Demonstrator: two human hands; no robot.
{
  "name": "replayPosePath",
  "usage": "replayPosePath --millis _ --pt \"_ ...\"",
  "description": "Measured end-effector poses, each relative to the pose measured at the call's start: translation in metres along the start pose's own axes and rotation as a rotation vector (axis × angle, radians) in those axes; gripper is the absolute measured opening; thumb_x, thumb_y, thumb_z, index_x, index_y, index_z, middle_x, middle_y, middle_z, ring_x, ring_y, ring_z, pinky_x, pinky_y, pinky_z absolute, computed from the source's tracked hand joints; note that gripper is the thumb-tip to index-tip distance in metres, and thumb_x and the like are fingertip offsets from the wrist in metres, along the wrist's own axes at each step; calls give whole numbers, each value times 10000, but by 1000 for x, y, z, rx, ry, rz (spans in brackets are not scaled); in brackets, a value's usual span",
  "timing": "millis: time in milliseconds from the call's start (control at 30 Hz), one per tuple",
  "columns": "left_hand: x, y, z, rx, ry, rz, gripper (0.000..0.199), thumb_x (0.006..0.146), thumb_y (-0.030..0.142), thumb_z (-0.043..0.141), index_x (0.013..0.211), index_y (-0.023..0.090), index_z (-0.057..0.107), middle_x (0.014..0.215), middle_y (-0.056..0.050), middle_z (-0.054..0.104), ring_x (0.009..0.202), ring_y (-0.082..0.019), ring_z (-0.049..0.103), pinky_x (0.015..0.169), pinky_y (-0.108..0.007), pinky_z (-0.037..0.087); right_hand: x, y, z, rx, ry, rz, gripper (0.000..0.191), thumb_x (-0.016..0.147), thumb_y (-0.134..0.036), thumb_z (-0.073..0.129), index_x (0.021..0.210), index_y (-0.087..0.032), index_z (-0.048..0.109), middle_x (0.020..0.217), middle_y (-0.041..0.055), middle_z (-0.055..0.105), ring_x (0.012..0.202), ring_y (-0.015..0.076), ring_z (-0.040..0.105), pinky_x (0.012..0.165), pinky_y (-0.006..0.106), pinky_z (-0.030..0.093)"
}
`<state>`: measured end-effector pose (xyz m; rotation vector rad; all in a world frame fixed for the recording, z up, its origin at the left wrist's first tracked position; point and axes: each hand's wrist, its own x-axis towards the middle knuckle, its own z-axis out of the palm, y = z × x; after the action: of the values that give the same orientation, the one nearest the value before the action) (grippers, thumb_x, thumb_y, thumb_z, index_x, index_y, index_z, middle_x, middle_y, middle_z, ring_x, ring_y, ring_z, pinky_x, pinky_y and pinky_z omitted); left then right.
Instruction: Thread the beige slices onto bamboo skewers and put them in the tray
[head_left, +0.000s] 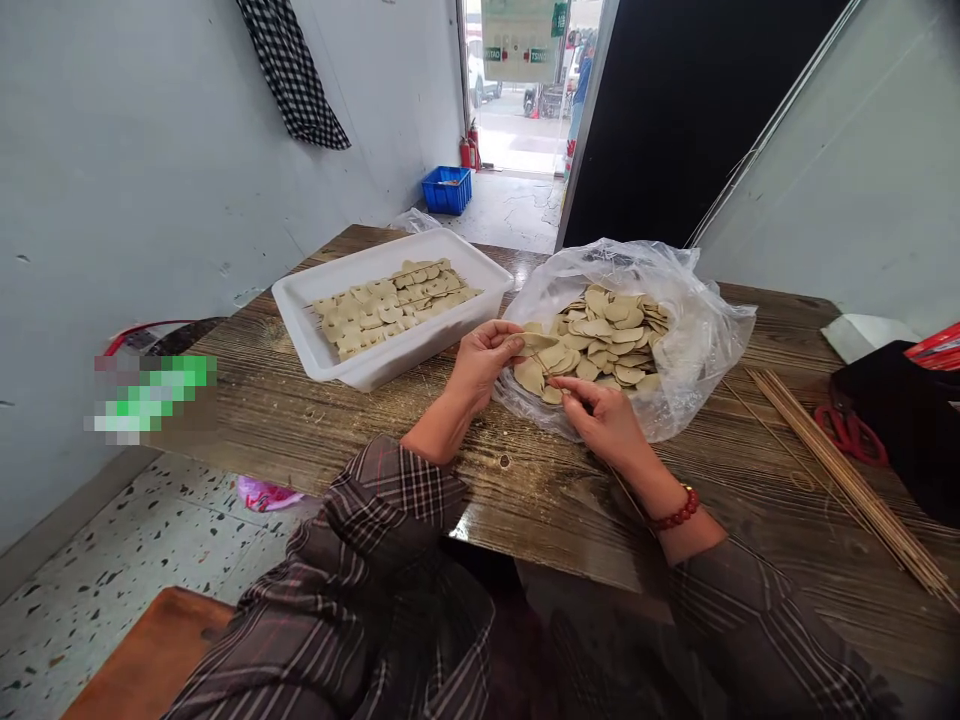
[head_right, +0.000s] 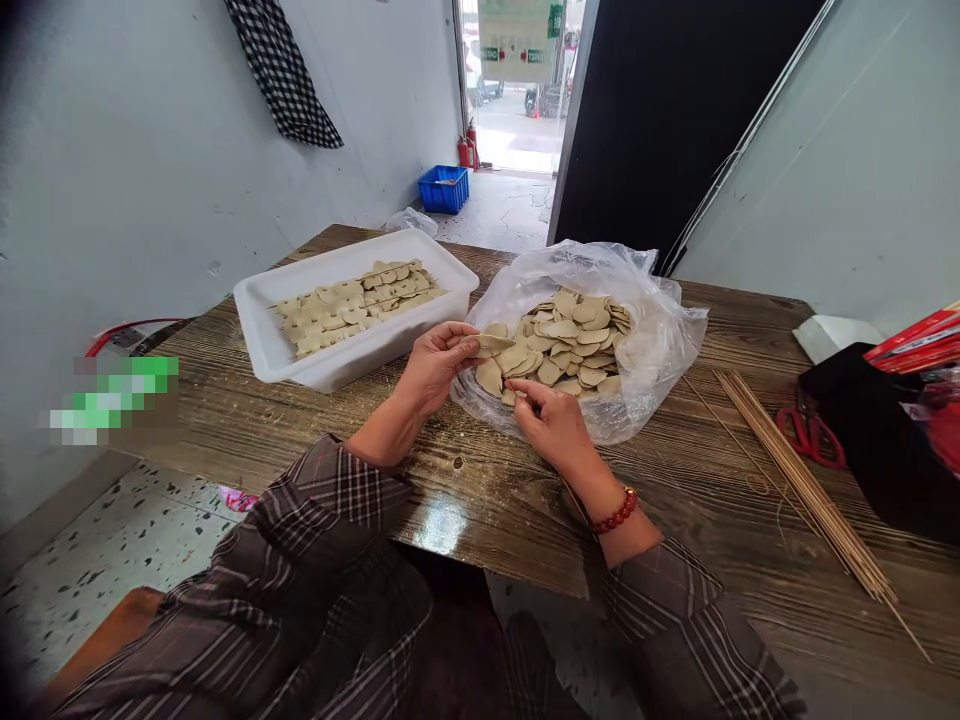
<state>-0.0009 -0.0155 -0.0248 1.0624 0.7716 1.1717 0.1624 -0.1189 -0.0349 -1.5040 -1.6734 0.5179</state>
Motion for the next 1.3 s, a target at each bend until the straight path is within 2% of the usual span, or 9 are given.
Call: replayPosePath --millis 233,567,733,900,1100,1300 --pt "-2 1 3 12 -9 -3 354 589 308 830 857 140 671 743 -3 690 708 -107 632 667 -243 553 0 -1 0 -56 23 -38 393 835 -210 469 1095 -99 741 717 55 718 542 130 537 569 255 406" --pt "-7 -1 9 -14 -64 -31 347 614 290 833 875 128 672 759 -21 703 736 -127 674 696 -246 556 2 5 2 -110 79 -78 363 849 -223 472 1059 -128 752 717 57 725 541 138 547 551 260 403" --pt "-5 -3 7 -66 -23 -60 358 611 278 830 889 130 658 816 -28 710 737 -145 685 663 -254 565 1 4 1 -106 72 -99 357 860 -230 475 1066 -127 748 661 39 700 526 136 536 544 260 402" --pt "-3 -4 5 -136 30 -86 340 604 233 828 868 129 641 823 -26 704 715 -139 670 715 -308 585 0 3 1 -101 72 -118 350 861 -219 484 1080 -125 740 721 50 732 536 137 562 554 259 425" --pt "-4 -1 6 -194 24 -122 306 629 213 813 860 118 635 809 -31 690 700 -144 675 696 -310 592 -1 5 1 -125 70 -168 336 869 -221 502 1078 -103 738 767 76 749 580 151 616 591 261 466" --pt "-4 0 5 -245 25 -156 241 665 181 783 840 120 630 817 -34 691 704 -157 690 702 -323 596 -2 6 1 -115 71 -193 318 876 -214 504 1086 -146 733 865 79 768 687 171 679 677 273 515"
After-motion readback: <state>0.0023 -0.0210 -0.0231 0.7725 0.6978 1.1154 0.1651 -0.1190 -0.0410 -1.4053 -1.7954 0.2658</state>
